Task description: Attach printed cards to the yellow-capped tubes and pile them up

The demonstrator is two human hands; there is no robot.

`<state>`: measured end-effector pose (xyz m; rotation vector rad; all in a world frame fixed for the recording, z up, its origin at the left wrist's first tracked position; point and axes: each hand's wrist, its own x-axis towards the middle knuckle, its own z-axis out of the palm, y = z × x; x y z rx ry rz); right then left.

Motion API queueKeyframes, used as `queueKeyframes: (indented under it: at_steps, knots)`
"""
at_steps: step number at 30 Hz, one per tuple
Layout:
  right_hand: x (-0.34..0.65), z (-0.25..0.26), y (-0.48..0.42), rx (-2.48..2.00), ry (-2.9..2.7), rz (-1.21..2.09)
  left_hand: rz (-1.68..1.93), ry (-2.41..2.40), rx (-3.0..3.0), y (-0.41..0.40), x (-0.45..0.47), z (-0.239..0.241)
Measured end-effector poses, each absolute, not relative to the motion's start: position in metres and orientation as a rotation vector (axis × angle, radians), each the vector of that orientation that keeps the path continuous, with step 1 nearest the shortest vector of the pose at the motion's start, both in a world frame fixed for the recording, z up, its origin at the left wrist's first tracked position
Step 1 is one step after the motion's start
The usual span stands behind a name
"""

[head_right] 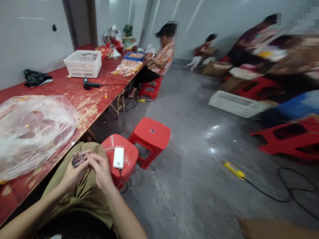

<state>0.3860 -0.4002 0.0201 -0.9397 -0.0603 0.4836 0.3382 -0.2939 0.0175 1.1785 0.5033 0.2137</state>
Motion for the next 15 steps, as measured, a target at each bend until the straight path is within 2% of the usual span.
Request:
queueKeyframes:
  at_steps: [6, 10, 15]
  knots:
    - [0.42, 0.006, -0.384, -1.023, 0.013, 0.342, 0.237, 0.434, 1.071, -0.272, 0.337, 0.017]
    - [0.433, 0.001, -0.374, -1.311, -0.209, 0.173, 0.384, 0.472, 0.991, -0.245, 0.334, 0.018]
    - [0.429, 0.016, -0.364, -1.458, -0.399, 0.115, 0.344, 0.572, 0.871, -0.236, 0.333, 0.028]
